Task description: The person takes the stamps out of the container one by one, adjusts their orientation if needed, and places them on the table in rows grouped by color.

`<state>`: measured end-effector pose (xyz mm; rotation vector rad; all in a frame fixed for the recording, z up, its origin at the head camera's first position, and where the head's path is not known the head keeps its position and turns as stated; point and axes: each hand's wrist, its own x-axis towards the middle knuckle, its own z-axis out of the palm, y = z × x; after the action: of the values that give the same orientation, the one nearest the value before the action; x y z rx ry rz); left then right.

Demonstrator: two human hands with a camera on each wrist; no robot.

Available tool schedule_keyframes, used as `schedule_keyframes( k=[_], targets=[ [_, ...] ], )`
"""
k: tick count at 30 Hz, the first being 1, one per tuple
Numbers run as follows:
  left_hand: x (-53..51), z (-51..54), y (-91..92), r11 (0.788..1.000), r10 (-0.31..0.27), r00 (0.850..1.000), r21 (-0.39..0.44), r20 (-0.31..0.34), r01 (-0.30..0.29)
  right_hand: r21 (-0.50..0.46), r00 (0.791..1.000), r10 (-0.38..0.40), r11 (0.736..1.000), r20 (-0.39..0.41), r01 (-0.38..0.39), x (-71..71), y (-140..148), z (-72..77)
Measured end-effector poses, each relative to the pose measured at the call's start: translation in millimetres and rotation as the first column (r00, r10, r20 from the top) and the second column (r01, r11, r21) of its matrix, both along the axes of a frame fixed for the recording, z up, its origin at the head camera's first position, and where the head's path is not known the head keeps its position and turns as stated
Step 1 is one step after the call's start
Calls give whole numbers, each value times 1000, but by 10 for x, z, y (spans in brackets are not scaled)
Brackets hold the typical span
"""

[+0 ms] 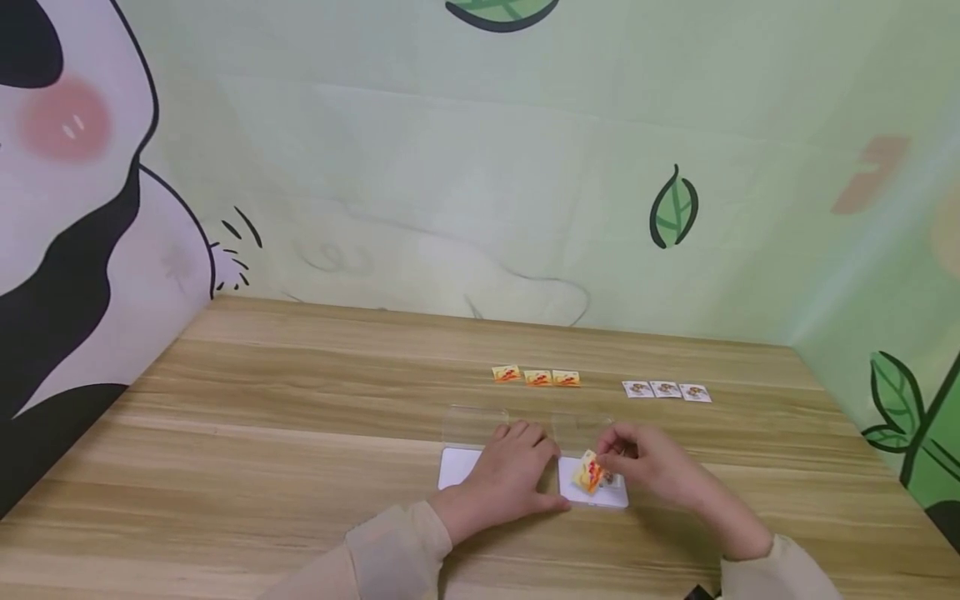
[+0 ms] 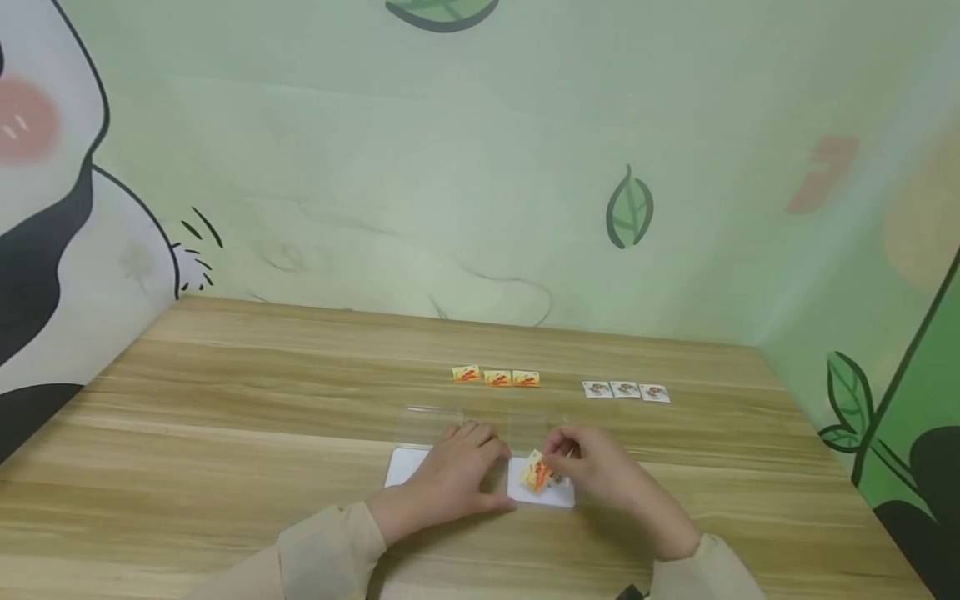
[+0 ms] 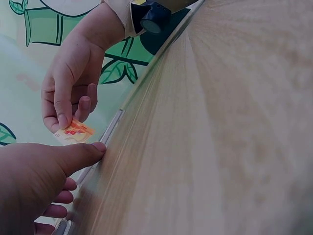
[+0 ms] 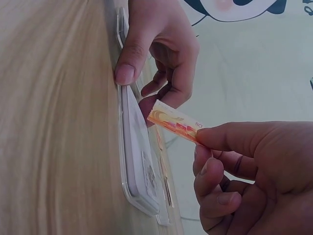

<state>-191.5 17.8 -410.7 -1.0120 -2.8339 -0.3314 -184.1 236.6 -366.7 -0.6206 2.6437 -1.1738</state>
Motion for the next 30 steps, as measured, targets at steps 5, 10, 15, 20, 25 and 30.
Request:
schedule_keyframes(
  k=[5,10,15,20,25,30],
  targets=[
    [-5,16,8,1000,0,1000,2,16,0,-18,1000,-6,1000,1,6,2,17,18],
    [-6,22,11,1000,-2,1000,5,14,2,-44,1000,-5,999,8,6,3,32,38],
    [4,25,9,1000,-2,1000,13,6,2,-70,999,-27,997,44,30,-10,56,44],
    [11,20,8,1000,-1,1000,12,15,1,-86,996,-69,994,56,74,-36,77,46],
    [8,7,5,1000,0,1000,13,16,0,-103,990,-127,986,57,133,-67,108,52],
    [-4,0,-5,1000,3,1000,18,16,-3,-111,982,-183,976,52,188,-122,124,54]
  ],
)
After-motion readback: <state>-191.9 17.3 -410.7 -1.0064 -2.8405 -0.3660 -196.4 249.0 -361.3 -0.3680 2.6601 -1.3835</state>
